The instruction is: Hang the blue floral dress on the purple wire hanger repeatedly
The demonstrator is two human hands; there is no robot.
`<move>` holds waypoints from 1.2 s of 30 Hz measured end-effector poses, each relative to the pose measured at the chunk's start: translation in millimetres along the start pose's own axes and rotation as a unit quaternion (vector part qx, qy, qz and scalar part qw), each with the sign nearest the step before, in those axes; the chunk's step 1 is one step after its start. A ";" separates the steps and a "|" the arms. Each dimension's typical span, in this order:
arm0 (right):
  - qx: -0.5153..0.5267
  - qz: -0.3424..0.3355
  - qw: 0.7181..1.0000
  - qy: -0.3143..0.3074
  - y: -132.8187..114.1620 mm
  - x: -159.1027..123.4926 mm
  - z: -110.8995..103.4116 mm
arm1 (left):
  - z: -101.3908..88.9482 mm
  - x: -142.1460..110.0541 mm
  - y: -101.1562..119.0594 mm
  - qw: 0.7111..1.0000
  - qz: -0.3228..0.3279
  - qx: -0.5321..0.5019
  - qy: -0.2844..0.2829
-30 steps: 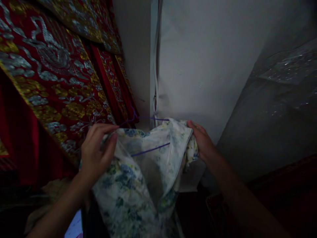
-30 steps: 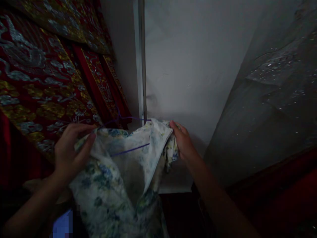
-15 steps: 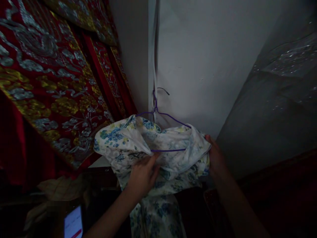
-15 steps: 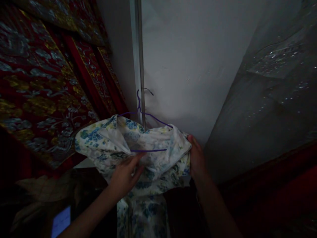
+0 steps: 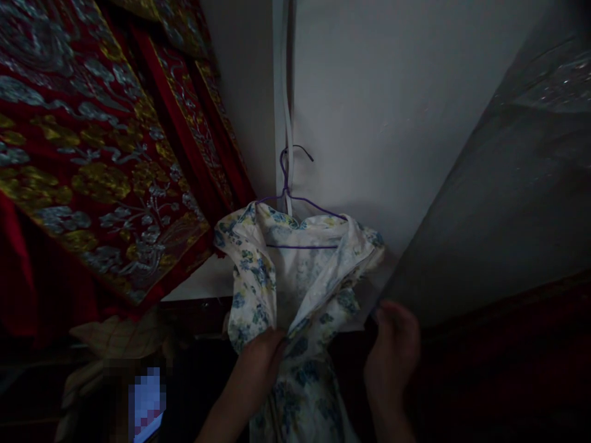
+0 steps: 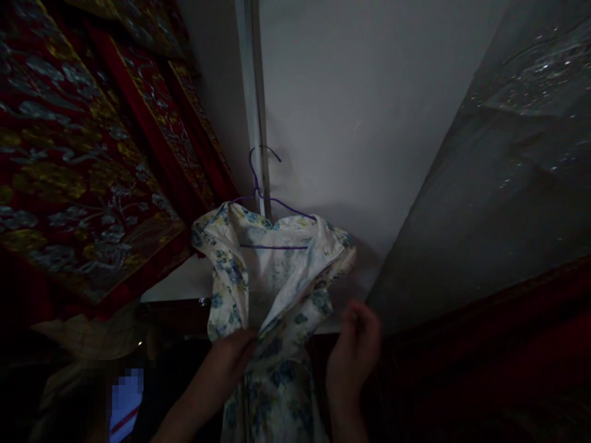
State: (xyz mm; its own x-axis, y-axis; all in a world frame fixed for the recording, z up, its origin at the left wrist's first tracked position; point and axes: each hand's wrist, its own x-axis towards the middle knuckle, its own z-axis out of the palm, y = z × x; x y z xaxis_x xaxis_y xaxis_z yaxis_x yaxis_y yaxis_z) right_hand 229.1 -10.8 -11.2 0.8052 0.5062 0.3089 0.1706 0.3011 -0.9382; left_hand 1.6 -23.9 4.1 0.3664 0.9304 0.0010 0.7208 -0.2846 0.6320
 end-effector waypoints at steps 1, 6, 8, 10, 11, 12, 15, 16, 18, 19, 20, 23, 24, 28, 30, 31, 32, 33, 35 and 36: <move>-0.009 0.027 0.999 -0.045 5.3 -25.0 -7.6 | 4.4 -5.7 0.2 0.999 0.005 -0.039 0.011; -0.007 0.030 0.915 -0.402 14.5 -96.7 -5.4 | 15.1 -19.6 2.7 0.992 0.010 -0.111 0.061; -0.021 0.006 0.902 -0.432 11.7 -97.6 4.0 | 15.5 -20.6 2.5 0.988 0.016 -0.127 0.083; -0.032 -0.002 0.895 -0.446 8.0 -92.3 10.7 | 14.4 -21.2 2.1 0.982 0.019 -0.149 0.112; -0.036 -0.001 0.891 -0.453 6.5 -89.7 12.4 | 13.4 -21.7 2.2 0.978 0.018 -0.163 0.126; -0.038 0.001 0.887 -0.461 5.3 -87.9 12.9 | 12.0 -22.5 2.7 0.974 0.012 -0.178 0.137; -0.043 0.013 0.878 -0.477 3.2 -89.1 10.5 | 7.2 -25.8 6.2 0.964 -0.011 -0.224 0.144; -0.041 0.014 0.877 -0.479 2.8 -91.0 9.2 | 6.0 -26.8 7.9 0.961 -0.018 -0.238 0.142; -0.032 0.014 0.881 -0.472 3.1 -95.1 7.3 | 5.4 -27.3 11.6 0.953 -0.021 -0.266 0.140; -0.027 0.012 0.885 -0.464 4.1 -96.7 6.8 | 6.1 -26.5 13.3 0.948 -0.021 -0.285 0.137; -0.023 0.007 0.890 -0.455 5.9 -97.6 6.7 | 7.0 -24.6 15.1 0.940 -0.023 -0.312 0.133; -0.022 -0.025 0.903 -0.429 16.7 -96.0 7.3 | 5.1 -12.8 22.5 0.891 -0.045 -0.438 0.110; -0.024 -0.038 0.905 -0.423 22.1 -94.2 7.2 | 0.2 -6.8 26.8 0.869 -0.055 -0.480 0.107; -0.064 -0.068 0.900 -0.425 47.8 -84.0 2.9 | -48.8 24.3 57.8 0.821 -0.047 -0.551 0.141; -0.089 -0.077 0.893 -0.434 60.7 -78.4 -0.1 | -82.0 42.8 78.6 0.800 -0.007 -0.574 0.177; -0.099 -0.082 0.889 -0.440 66.6 -75.5 -1.2 | -97.0 51.8 88.6 0.794 0.013 -0.577 0.190; -0.106 -0.086 0.885 -0.446 71.8 -72.5 -1.8 | -109.7 60.1 97.6 0.791 0.032 -0.576 0.204; -0.110 -0.091 0.881 -0.450 75.9 -69.3 -2.0 | -119.2 67.3 105.2 0.789 0.054 -0.572 0.216; -0.120 -0.094 0.873 -0.464 79.1 -61.8 -1.5 | -128.1 76.9 114.7 0.793 0.102 -0.552 0.236; -0.124 -0.091 0.867 -0.474 77.0 -57.2 -0.8 | -127.7 79.2 116.4 0.797 0.124 -0.539 0.242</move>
State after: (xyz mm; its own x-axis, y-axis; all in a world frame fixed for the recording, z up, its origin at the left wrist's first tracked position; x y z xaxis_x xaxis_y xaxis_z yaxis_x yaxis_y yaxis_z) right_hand 196.6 -17.3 -101.3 -0.0564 0.9403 0.3355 0.4569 0.3231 -0.8287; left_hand 39.4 46.2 176.7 -0.0390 0.9306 0.3639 -0.3581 -0.3530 0.8644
